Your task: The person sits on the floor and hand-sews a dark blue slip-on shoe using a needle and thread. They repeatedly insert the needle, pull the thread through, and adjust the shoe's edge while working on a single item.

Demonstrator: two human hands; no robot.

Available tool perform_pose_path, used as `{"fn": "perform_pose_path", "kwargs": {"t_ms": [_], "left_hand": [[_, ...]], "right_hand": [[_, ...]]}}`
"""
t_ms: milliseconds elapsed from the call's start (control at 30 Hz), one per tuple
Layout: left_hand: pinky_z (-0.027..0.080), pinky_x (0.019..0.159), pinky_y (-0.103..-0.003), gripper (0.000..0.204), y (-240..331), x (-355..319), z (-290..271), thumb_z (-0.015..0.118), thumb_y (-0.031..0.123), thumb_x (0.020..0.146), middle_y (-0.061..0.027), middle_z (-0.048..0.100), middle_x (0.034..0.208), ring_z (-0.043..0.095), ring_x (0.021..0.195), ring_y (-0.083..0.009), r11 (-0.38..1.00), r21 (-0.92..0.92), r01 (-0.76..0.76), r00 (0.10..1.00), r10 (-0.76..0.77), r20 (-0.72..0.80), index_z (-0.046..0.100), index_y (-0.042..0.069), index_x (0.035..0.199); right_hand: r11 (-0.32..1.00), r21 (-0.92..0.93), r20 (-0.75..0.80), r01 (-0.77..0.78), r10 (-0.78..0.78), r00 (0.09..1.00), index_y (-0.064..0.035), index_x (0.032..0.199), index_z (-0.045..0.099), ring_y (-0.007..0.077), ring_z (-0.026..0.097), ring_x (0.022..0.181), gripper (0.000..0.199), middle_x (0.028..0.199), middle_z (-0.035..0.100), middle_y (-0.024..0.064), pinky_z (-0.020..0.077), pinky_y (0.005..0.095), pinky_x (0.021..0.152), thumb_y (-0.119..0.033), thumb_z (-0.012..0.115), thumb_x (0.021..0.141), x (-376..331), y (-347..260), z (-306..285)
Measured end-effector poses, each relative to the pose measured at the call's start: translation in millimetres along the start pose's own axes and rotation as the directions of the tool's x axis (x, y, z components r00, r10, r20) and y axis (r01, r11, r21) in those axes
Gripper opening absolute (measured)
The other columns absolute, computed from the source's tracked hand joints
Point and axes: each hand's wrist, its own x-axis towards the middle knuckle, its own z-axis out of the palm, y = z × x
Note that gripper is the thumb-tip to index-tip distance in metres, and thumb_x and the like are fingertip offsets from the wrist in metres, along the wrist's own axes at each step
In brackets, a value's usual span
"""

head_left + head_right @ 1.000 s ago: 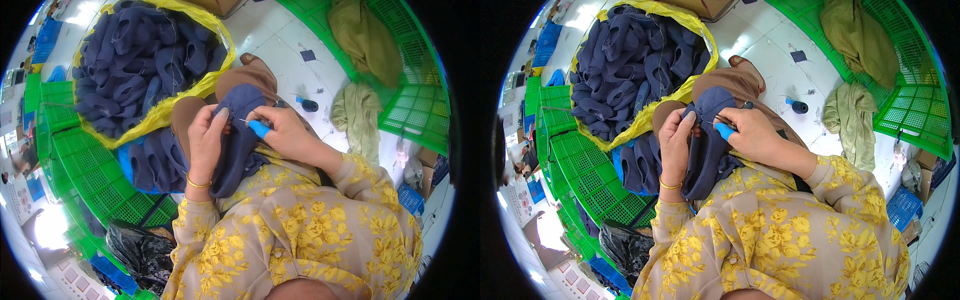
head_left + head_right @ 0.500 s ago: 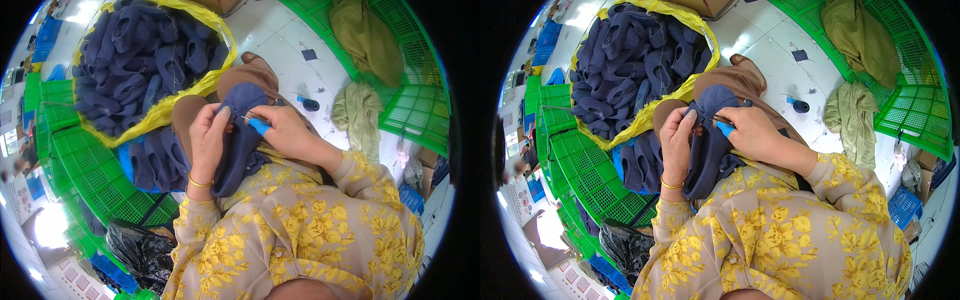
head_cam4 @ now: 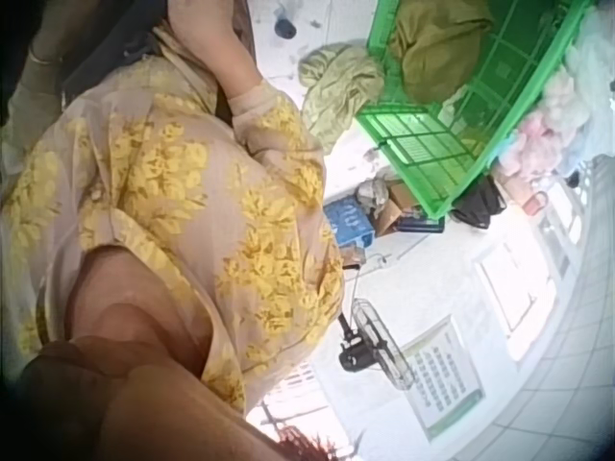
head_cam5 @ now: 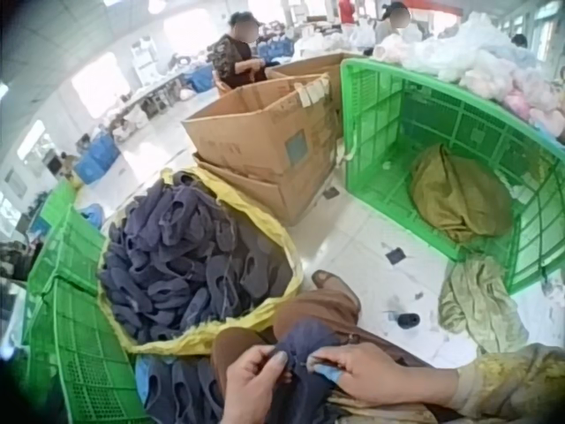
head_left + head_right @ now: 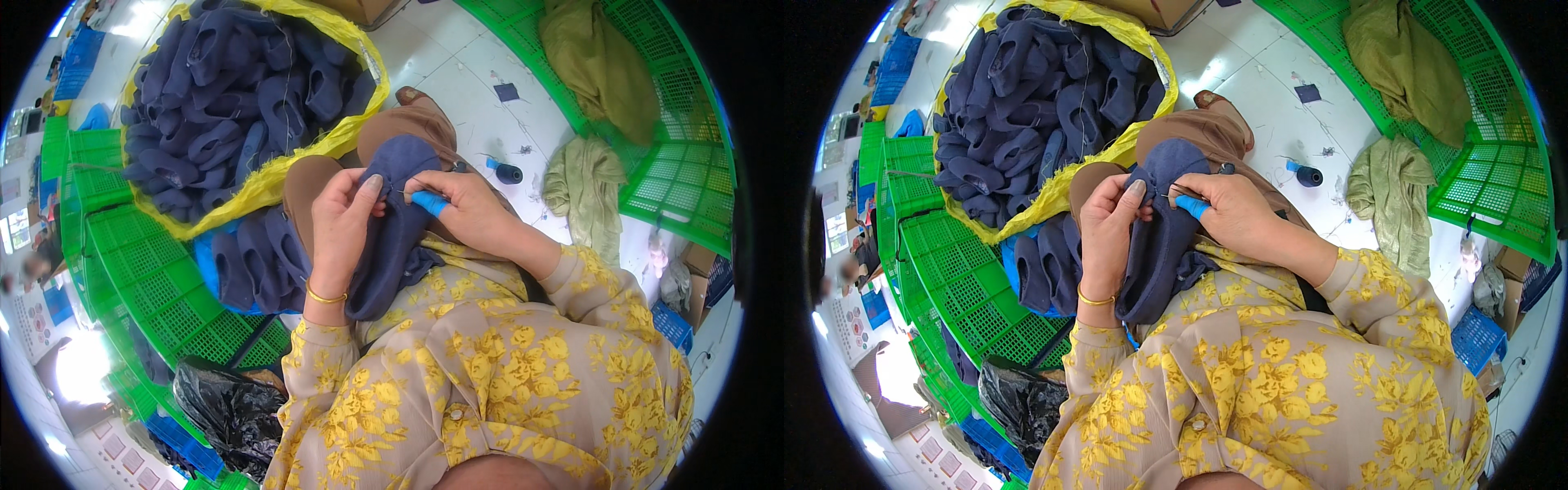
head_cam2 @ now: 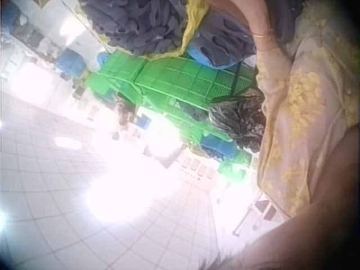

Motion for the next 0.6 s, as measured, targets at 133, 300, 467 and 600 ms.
{"fn": "perform_pose_path", "kwargs": {"t_ms": [133,300,467,600], "left_hand": [[0.050,0.066,-0.021,0.016,-0.6,-1.1,-1.2,0.062,0.012,0.094,-0.0014,0.063,0.082,0.058,0.070,-0.0070,0.999,-0.014,0.040,0.999,-0.039,0.025,0.063,-0.002,0.102],[0.052,0.067,-0.024,0.015,-1.0,-2.2,2.8,0.061,0.015,0.095,-0.0022,0.064,0.080,0.061,0.070,-0.0085,0.996,-0.030,0.088,0.996,-0.088,0.017,0.064,0.000,0.098],[0.053,0.067,-0.025,0.014,-2.4,-2.5,2.0,0.060,0.014,0.095,-0.0044,0.065,0.080,0.061,0.070,-0.0102,0.989,-0.097,0.115,0.993,-0.113,0.035,0.064,0.000,0.093],[0.053,0.067,-0.026,0.014,-4.3,-4.6,1.5,0.056,0.011,0.095,-0.0064,0.065,0.080,0.061,0.068,-0.0122,0.964,-0.208,0.165,0.986,-0.159,0.048,0.063,0.000,0.092]], "right_hand": [[0.999,-0.031,-0.023,0.006,-0.007,1.000,-0.0055,0.102,0.065,0.0312,0.065,0.080,0.014,0.090,0.067,0.0152,0.0500,0.0345,0.071,-0.013,0.059,0.091,0.1,2.7,2.7],[0.998,-0.067,-0.051,0.000,-0.004,0.999,-0.0063,0.102,0.064,0.0327,0.065,0.078,0.014,0.088,0.067,0.0163,0.0497,0.0367,0.068,-0.013,0.059,0.090,-0.7,5.1,5.0],[0.996,-0.084,-0.088,0.014,-0.021,0.996,-0.0074,0.103,0.063,0.0333,0.065,0.076,0.016,0.087,0.066,0.0171,0.0491,0.0374,0.067,-0.008,0.058,0.088,-2.9,6.8,8.7],[0.996,-0.083,-0.092,0.024,-0.031,0.995,-0.0082,0.103,0.063,0.0337,0.065,0.075,0.018,0.086,0.066,0.0172,0.0488,0.0376,0.066,-0.005,0.057,0.086,-2.1,5.8,10.0]]}}
